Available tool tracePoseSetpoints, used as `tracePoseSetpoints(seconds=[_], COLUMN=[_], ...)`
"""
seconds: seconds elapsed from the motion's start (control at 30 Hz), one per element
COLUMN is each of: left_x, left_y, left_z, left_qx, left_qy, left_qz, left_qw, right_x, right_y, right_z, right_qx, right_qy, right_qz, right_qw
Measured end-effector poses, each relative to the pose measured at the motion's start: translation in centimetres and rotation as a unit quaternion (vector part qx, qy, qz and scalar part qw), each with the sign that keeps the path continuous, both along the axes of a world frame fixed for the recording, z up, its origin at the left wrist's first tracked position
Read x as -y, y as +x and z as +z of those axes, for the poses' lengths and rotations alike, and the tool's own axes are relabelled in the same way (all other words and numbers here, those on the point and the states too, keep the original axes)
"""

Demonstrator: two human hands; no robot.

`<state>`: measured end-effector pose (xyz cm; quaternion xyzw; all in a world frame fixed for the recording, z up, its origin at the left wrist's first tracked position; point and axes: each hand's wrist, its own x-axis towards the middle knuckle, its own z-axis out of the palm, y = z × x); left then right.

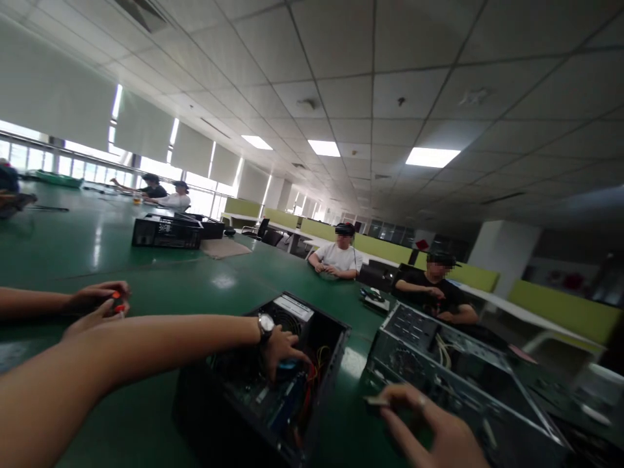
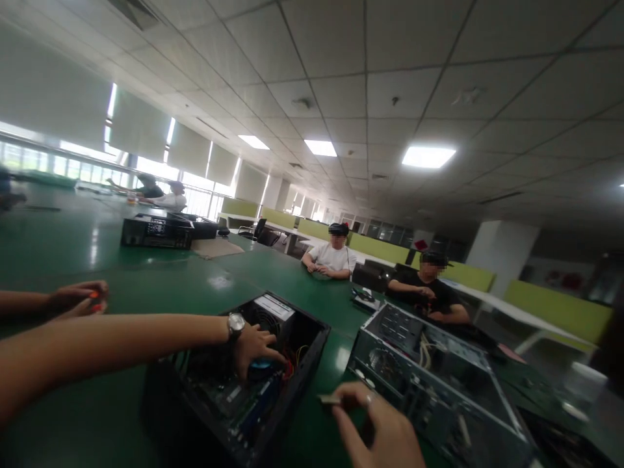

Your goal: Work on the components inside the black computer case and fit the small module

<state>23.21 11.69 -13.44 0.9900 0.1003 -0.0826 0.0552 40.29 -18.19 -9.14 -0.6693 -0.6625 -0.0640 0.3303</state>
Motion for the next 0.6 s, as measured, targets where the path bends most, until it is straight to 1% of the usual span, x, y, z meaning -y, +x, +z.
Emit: tracePoseSetpoints(seconds=[0.07, 0.1, 0.13, 0.2, 0.27, 0.4, 0.5, 0.6], left_x=[0.0, -0.1, -0.2, -0.7, -1.4, -2.8, -3.4, -3.4], left_y=[0.4, 0.5, 0.3, -0.4, -1.9, -5.5, -7.7, -10.1], left_z=[-0.4, -0.5, -0.4, 0.0, 0.7, 2.2, 3.4, 4.8], left_qx=[-0.010, -0.012, -0.012, -0.004, 0.013, 0.073, 0.107, 0.096], left_qy=[-0.012, -0.019, -0.026, -0.047, -0.078, -0.157, -0.236, -0.334], left_qz=[0.022, 0.033, 0.044, 0.055, 0.050, 0.038, 0.052, 0.060], left_qw=[1.000, 0.999, 0.999, 0.997, 0.996, 0.984, 0.964, 0.936], right_x=[-3.8, -5.8, -7.7, -11.0, -13.2, -15.7, -17.9, -20.8], right_y=[-1.7, -2.4, -3.0, -4.0, -4.6, -5.6, -6.5, -7.5], right_z=[2.8, 3.8, 4.5, 4.9, 4.8, 4.0, 3.1, 1.3], right_qx=[0.044, 0.059, 0.073, 0.101, 0.137, 0.203, 0.224, 0.222], right_qy=[-0.058, -0.075, -0.089, -0.122, -0.169, -0.263, -0.319, -0.363], right_qz=[-0.006, -0.007, -0.011, -0.020, -0.030, -0.038, -0.046, -0.052], right_qw=[0.997, 0.995, 0.993, 0.987, 0.976, 0.942, 0.920, 0.904])
